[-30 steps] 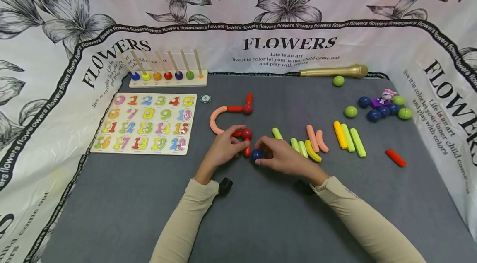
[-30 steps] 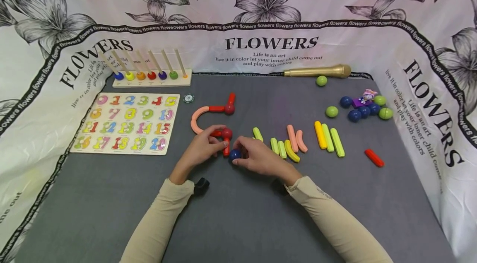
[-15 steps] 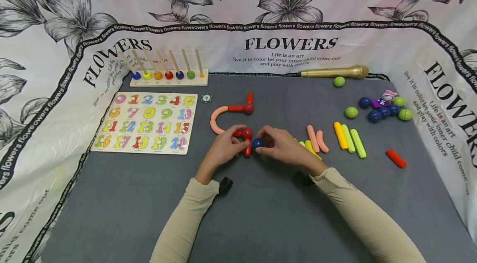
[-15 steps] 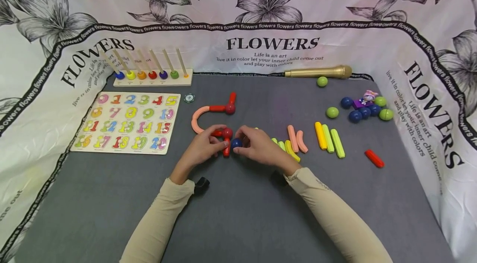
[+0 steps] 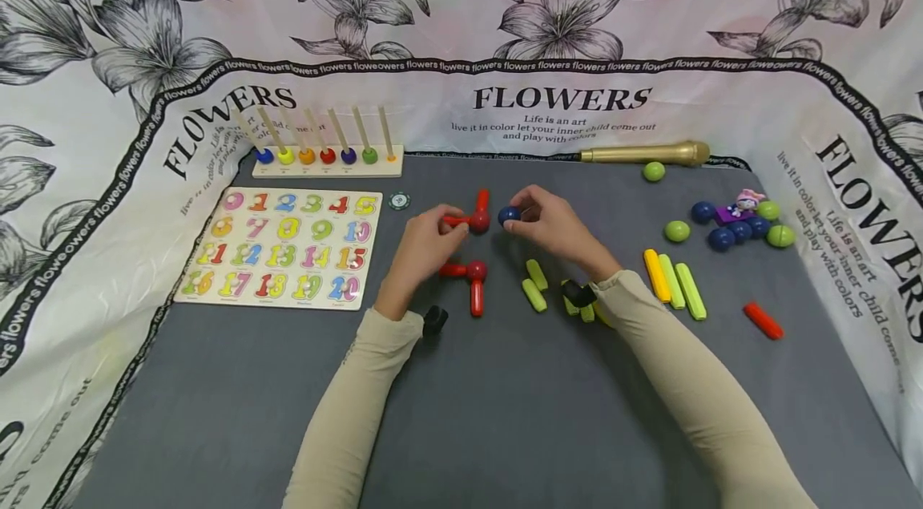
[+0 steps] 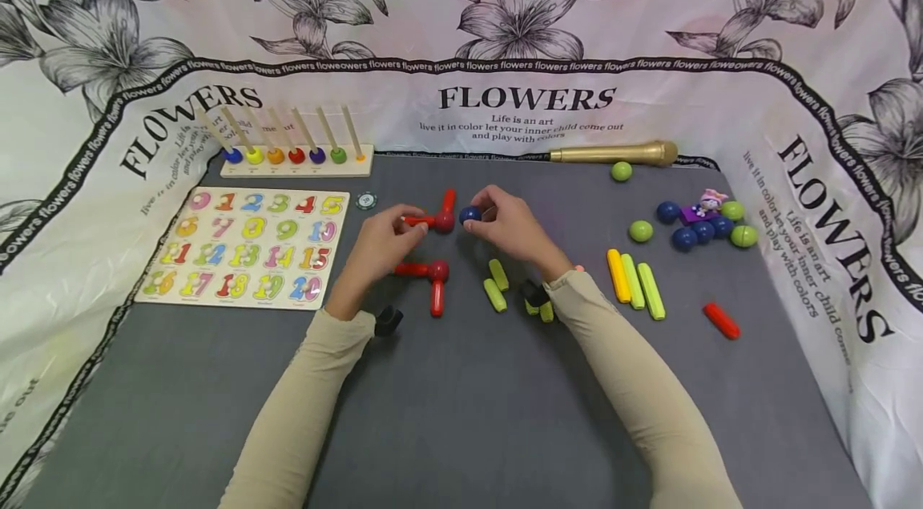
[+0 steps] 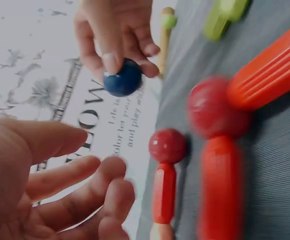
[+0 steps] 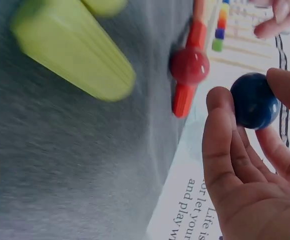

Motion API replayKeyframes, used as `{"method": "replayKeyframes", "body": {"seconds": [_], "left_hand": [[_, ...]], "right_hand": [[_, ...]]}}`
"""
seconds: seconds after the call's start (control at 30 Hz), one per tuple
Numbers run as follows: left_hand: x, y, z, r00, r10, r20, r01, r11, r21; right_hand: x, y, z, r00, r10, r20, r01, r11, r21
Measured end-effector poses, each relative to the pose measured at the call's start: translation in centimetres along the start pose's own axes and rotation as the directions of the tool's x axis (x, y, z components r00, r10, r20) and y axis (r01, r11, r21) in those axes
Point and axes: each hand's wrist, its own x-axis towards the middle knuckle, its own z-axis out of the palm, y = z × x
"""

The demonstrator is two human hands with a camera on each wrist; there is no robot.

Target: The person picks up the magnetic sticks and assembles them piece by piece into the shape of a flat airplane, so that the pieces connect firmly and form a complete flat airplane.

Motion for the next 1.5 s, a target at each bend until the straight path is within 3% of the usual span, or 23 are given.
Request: {"method": "replayKeyframes", "body": {"seconds": [0.1,0.27,0.47,0.53,0.6,0.7,0.83,1.0,1.2,1.5], "left_hand": [[3.2,0.5,0.3,1.0,-0.018,0.003,0.018,0.999,0.043],[7.3,0.2,1.1,0.986,-0.128,0.105,0.115,0.985,0.126],[12.4,-2.7,3.6,0.942,-0.291,0.168,0.227,0.919,0.322],[13.4,-3.3,4.3,0.929,-0.327,0.175,0.247,0.898,0.365],[13.4,-3.0,4.3,0.92,-0.346,0.185,0.257,0.888,0.382],[12.5,-1.6,3.5,0.923,-0.333,0.195,0.253,0.904,0.345],[11.4,-0.7,2.4,0.926,-0.305,0.223,0.263,0.944,0.2],[10.7,-0.6,1.7,0.903,-0.327,0.278,0.324,0.944,0.059],[10.7,-0.6,1.8,0.888,-0.344,0.304,0.351,0.936,0.033],[10.8,-0.9,1.7,0.895,-0.339,0.289,0.347,0.938,0.024]], "right_hand": [[1.2,0.2,-0.4,0.998,0.039,-0.044,-0.038,0.999,0.02],[2.6,0.6,-0.5,0.993,0.076,-0.093,-0.069,0.995,0.072],[4.1,1.3,-1.1,0.985,0.11,-0.136,-0.079,0.974,0.214],[4.7,1.5,-1.1,0.983,0.121,-0.137,-0.084,0.964,0.25],[5.2,1.6,-1.0,0.982,0.131,-0.133,-0.093,0.96,0.265],[6.0,1.7,-0.7,0.981,0.151,-0.119,-0.112,0.953,0.282],[7.0,1.8,-0.3,0.976,0.194,-0.103,-0.15,0.932,0.329],[8.2,2.0,0.4,0.96,0.269,-0.074,-0.225,0.903,0.366],[9.0,2.2,1.2,0.953,0.301,-0.042,-0.266,0.892,0.365],[9.1,2.1,1.3,0.961,0.275,-0.026,-0.248,0.901,0.357]]}}
